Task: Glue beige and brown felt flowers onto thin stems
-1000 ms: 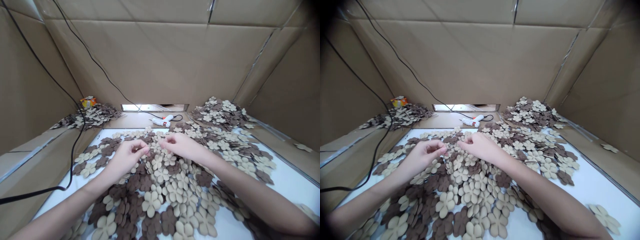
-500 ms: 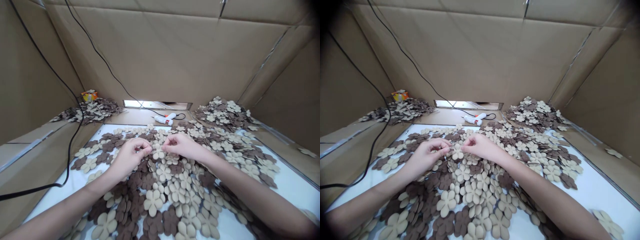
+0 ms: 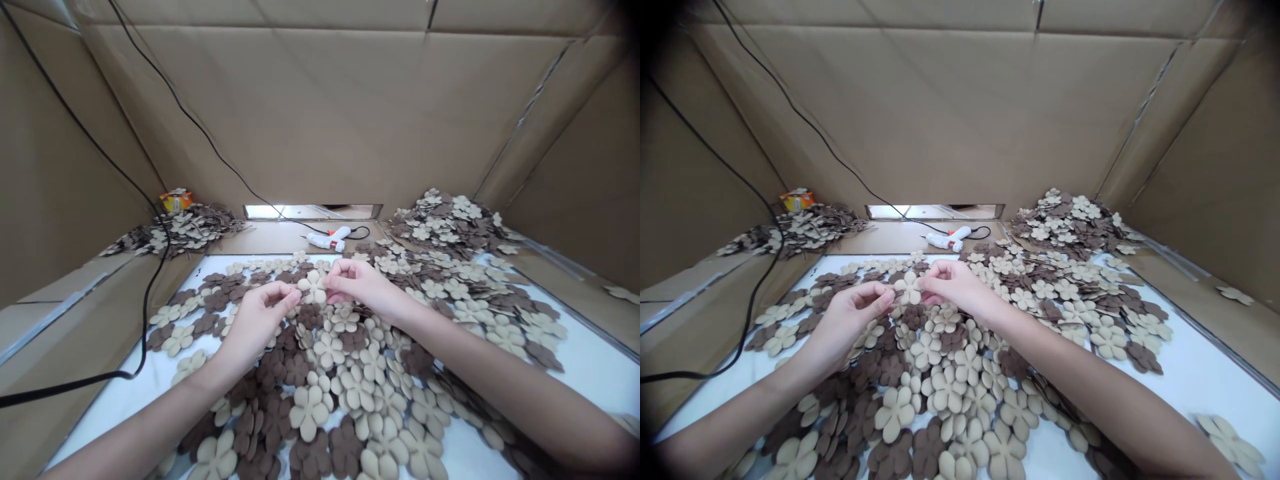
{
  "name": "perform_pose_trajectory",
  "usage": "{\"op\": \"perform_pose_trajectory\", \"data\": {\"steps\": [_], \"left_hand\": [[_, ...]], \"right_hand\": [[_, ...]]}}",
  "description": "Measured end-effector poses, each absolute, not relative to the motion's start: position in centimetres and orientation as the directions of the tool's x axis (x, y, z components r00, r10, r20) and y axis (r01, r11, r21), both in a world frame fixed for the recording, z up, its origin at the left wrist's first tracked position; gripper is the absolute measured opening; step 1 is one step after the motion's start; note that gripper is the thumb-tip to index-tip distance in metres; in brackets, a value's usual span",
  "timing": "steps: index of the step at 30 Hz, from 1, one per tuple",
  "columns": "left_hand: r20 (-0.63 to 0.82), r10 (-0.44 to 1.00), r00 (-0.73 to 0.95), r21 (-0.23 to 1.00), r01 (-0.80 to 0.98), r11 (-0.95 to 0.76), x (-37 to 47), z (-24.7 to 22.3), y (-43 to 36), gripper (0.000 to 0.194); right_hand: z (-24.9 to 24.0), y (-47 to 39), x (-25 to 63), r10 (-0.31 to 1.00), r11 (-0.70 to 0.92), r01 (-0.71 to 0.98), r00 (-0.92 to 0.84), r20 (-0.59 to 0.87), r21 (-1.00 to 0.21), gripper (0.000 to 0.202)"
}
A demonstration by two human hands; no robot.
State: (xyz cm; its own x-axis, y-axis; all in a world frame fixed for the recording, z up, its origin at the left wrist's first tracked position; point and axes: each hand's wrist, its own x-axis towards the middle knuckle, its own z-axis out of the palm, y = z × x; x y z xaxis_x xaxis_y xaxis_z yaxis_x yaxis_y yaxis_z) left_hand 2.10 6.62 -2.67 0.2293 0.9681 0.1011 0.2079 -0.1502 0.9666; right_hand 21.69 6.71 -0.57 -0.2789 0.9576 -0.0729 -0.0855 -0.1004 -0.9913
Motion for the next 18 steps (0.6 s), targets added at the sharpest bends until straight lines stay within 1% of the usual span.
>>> {"op": "perform_pose_trajectory", "data": {"steps": [7,12,18], "left_hand": [[0.165,0.956,0.244,0.907,0.342,-0.244,2.4,-1.6,5.9,0.025],[0.158,0.960,0.232,0.883,0.403,-0.243,2.5,-1.3,5.6,0.026],[0.191,0.958,0.216,0.866,0.423,-0.268,2.4,-1.2,5.5,0.026]], "right_hand": [[-0.6,6.5,21.5,0.954,-0.102,-0.145,-0.295,-0.055,-0.984,0.025],[-0.6,6.4,21.4,0.952,-0.092,-0.162,-0.303,-0.039,-0.982,0.024],[-0.5,6.1,21.2,0.953,-0.076,-0.161,-0.303,-0.024,-0.984,0.025]]}}
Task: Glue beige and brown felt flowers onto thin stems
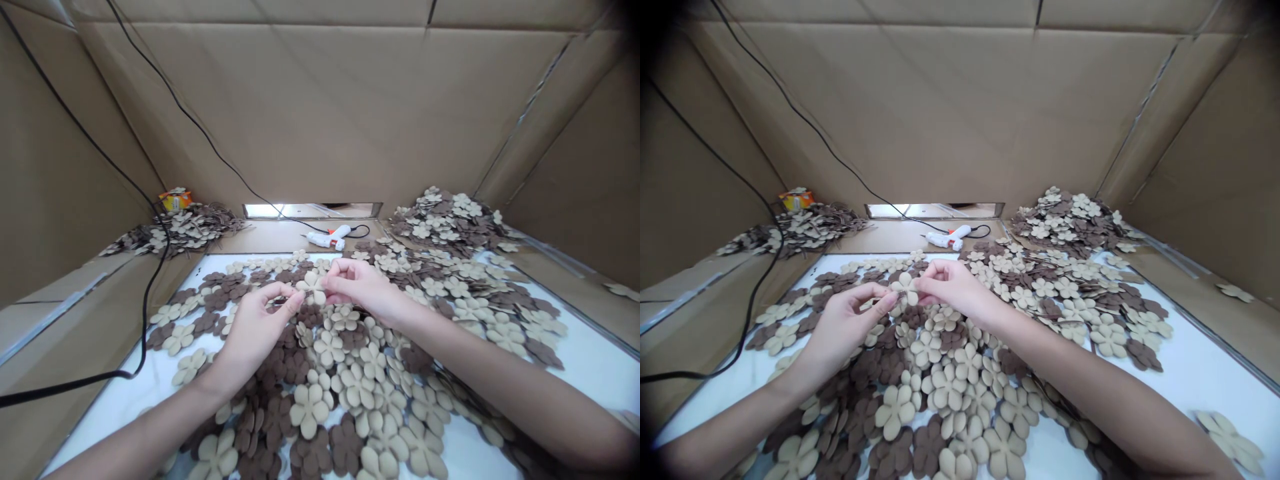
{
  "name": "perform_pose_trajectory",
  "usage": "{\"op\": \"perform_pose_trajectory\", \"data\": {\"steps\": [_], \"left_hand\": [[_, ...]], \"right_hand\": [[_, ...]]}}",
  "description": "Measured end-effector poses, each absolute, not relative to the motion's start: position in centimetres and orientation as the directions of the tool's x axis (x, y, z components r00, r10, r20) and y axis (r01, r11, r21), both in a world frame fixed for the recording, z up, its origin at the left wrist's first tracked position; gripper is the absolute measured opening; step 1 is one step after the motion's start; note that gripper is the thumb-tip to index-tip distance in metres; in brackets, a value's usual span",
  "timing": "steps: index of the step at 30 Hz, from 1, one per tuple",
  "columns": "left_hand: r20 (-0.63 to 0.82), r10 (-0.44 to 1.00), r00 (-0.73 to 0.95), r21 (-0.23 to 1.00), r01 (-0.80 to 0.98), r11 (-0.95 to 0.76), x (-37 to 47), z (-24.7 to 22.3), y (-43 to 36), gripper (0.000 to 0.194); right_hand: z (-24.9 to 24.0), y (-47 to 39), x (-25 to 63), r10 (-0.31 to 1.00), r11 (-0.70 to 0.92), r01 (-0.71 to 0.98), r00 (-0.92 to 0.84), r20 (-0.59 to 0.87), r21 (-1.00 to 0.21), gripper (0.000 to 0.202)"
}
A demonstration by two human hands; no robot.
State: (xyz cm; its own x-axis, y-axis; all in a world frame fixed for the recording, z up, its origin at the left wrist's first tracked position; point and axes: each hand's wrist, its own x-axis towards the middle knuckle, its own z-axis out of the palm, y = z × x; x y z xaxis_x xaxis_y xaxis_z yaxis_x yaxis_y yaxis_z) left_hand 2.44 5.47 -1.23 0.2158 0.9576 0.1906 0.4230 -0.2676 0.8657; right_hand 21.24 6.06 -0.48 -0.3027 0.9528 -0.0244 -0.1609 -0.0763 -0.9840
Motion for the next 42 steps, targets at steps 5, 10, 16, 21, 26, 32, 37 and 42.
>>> {"op": "perform_pose_trajectory", "data": {"steps": [5,10,16,21,26,32,37,42], "left_hand": [[0.176,0.956,0.234,0.886,0.386,-0.257,2.41,-1.32,5.40,0.026],[0.165,0.958,0.234,0.898,0.367,-0.244,2.44,-1.59,5.48,0.026],[0.165,0.961,0.220,0.902,0.361,-0.238,2.64,-1.23,5.18,0.025],[0.169,0.960,0.222,0.905,0.351,-0.241,2.70,-1.02,5.00,0.024],[0.170,0.962,0.215,0.912,0.336,-0.236,2.82,-1.17,5.11,0.024],[0.177,0.967,0.186,0.918,0.324,-0.230,2.84,-1.20,5.02,0.022],[0.179,0.967,0.182,0.925,0.304,-0.229,2.98,-1.05,4.77,0.021],[0.183,0.968,0.174,0.921,0.313,-0.230,3.08,-1.03,4.69,0.019]], "right_hand": [[-0.31,5.94,21.03,0.959,-0.069,-0.119,-0.282,-0.033,-0.990,0.026],[-0.34,5.95,20.96,0.963,-0.063,-0.099,-0.267,-0.034,-0.993,0.027],[-0.25,5.80,20.85,0.966,-0.060,-0.083,-0.255,-0.037,-0.995,0.027],[0.08,5.59,20.61,0.970,-0.102,-0.076,-0.227,-0.082,-0.992,0.031],[0.11,5.64,20.48,0.969,-0.116,-0.102,-0.229,-0.090,-0.988,0.031],[-0.24,5.58,20.53,0.963,-0.036,-0.055,-0.270,-0.019,-0.998,0.028],[-0.64,5.34,20.61,0.965,0.058,0.048,-0.258,0.043,-0.997,0.030],[-0.75,5.07,20.38,0.965,0.102,0.065,-0.250,0.082,-0.993,0.033]]}}
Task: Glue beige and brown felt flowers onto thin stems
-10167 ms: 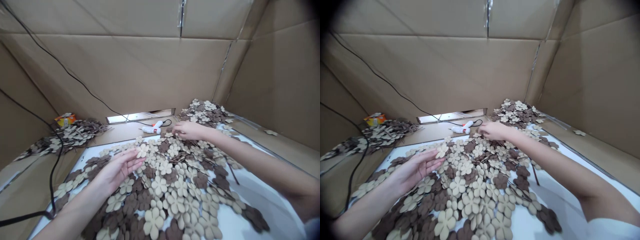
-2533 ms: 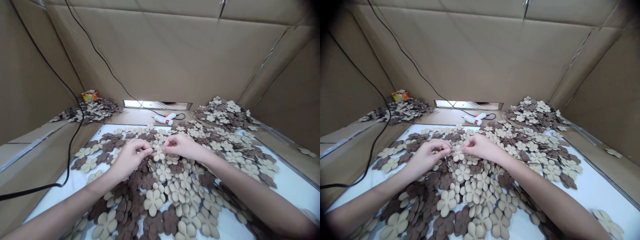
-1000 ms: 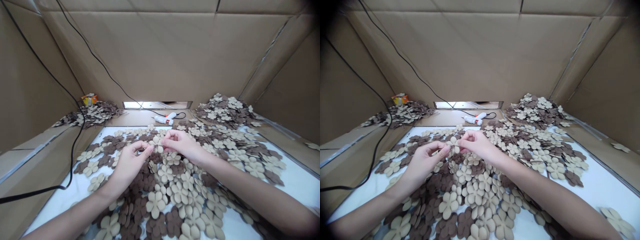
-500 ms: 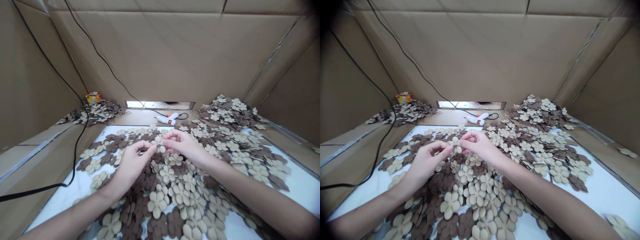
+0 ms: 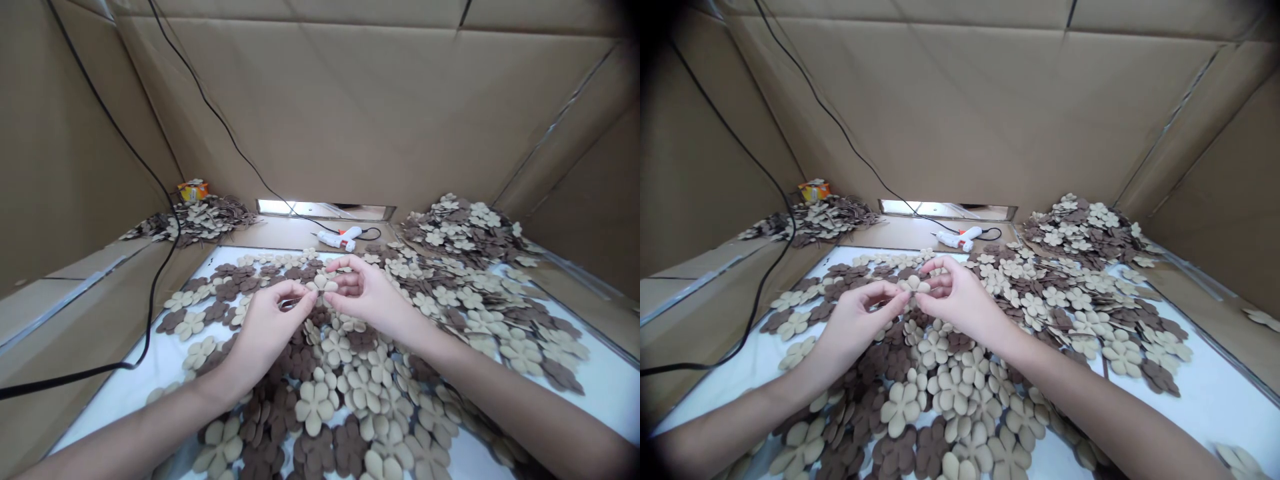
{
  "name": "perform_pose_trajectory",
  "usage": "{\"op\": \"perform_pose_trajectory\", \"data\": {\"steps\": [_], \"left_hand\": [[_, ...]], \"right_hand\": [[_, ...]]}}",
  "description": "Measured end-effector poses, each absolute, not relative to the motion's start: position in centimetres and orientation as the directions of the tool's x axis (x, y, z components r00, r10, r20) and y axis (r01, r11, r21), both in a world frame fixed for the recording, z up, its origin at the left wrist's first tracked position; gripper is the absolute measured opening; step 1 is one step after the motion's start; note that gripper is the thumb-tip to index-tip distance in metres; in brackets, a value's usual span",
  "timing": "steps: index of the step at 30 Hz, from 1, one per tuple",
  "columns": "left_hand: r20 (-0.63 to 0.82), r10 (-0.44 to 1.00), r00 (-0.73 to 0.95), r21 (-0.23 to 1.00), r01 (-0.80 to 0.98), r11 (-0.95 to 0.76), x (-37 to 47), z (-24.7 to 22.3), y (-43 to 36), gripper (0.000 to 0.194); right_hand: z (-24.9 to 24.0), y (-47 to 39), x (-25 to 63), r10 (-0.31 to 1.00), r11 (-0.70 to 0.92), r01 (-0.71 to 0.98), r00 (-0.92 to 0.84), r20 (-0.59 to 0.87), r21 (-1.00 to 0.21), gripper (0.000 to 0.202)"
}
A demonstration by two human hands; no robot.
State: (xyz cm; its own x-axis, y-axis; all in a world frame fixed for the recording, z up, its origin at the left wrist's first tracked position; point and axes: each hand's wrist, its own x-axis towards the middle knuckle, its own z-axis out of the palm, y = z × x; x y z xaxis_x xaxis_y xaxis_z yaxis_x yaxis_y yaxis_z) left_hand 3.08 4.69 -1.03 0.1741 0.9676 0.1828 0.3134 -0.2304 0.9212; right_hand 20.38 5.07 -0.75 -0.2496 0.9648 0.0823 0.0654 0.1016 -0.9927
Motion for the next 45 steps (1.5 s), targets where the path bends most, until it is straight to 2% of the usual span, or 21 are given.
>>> {"op": "perform_pose_trajectory", "data": {"steps": [11,29,45], "left_hand": [[0.210,0.965,0.157,0.915,0.316,-0.251,3.0,-0.8,4.6,0.018],[0.209,0.967,0.147,0.910,0.334,-0.247,3.2,-0.7,4.0,0.016],[0.214,0.963,0.166,0.924,0.285,-0.254,3.0,-0.7,3.9,0.026]], "right_hand": [[-0.4,5.3,20.4,0.964,0.071,0.048,-0.258,0.056,-0.996,0.035],[-0.2,3.9,19.5,0.970,0.143,0.075,-0.209,0.125,-0.987,0.029],[0.1,4.2,19.9,0.978,0.112,0.068,-0.182,0.098,-0.991,0.030]]}}
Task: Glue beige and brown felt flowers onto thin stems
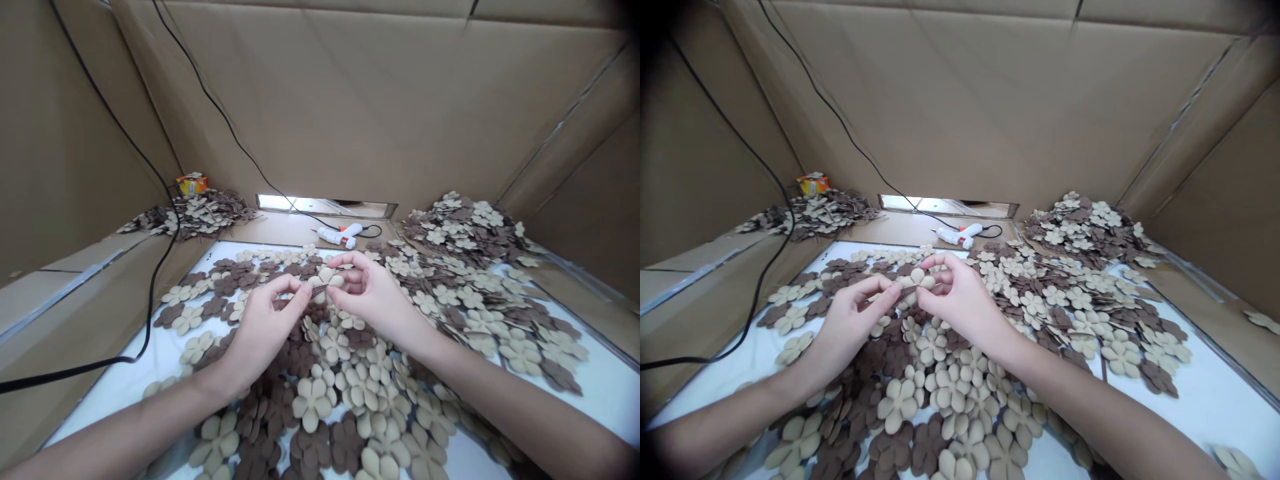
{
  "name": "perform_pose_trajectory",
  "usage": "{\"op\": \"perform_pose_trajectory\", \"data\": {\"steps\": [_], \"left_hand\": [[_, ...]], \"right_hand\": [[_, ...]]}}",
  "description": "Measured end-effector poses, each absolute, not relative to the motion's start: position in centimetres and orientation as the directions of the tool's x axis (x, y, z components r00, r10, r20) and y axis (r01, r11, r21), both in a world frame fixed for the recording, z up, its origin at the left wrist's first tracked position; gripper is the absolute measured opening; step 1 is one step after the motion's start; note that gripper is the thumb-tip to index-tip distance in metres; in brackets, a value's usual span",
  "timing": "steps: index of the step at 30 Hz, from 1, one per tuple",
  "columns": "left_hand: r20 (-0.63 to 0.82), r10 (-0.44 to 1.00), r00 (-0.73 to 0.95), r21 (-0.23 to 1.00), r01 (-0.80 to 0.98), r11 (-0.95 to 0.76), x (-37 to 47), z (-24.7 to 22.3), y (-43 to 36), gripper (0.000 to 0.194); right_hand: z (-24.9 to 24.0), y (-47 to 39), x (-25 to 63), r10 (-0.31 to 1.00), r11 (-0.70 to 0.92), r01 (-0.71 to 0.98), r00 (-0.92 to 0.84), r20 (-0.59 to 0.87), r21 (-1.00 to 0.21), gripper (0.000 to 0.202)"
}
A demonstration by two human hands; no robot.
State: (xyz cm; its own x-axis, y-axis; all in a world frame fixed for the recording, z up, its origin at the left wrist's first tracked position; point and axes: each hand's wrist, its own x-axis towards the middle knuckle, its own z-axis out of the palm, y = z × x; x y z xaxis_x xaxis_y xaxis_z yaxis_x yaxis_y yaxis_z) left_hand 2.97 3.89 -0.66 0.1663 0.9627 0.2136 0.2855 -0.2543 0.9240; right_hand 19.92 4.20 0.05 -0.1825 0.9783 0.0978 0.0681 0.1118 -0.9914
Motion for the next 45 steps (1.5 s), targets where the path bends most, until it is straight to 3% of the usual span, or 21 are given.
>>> {"op": "perform_pose_trajectory", "data": {"steps": [9,16,22,29,35,42,45], "left_hand": [[0.110,0.974,0.199,0.976,0.166,-0.144,2.4,-0.5,5.2,0.022],[0.151,0.978,0.147,0.968,0.176,-0.176,1.9,0.7,5.5,0.022],[0.057,0.944,0.326,0.887,0.418,-0.198,1.5,1.3,5.9,0.022],[0.135,0.942,0.306,0.857,0.442,-0.266,1.1,1.5,6.6,0.020],[0.116,0.942,0.314,0.844,0.468,-0.260,0.8,1.8,6.5,0.023],[0.234,0.922,0.307,0.784,0.501,-0.366,1.2,1.0,6.1,0.022],[0.199,0.916,0.349,0.812,0.464,-0.353,1.5,0.5,6.2,0.025]], "right_hand": [[-0.1,4.6,20.1,0.979,0.119,0.067,-0.172,0.106,-0.991,0.031],[-0.2,4.7,20.3,0.981,0.124,0.068,-0.160,0.112,-0.990,0.030],[-0.1,4.9,20.3,0.981,0.132,0.081,-0.152,0.118,-0.988,0.031],[0.0,4.8,20.3,0.984,0.117,0.080,-0.146,0.104,-0.990,0.031],[0.1,4.7,20.3,0.984,0.121,0.087,-0.142,0.108,-0.989,0.032],[-0.1,4.6,20.2,0.980,0.129,0.090,-0.161,0.114,-0.987,0.032],[-0.2,4.5,19.9,0.980,0.122,0.080,-0.170,0.107,-0.989,0.031]]}}
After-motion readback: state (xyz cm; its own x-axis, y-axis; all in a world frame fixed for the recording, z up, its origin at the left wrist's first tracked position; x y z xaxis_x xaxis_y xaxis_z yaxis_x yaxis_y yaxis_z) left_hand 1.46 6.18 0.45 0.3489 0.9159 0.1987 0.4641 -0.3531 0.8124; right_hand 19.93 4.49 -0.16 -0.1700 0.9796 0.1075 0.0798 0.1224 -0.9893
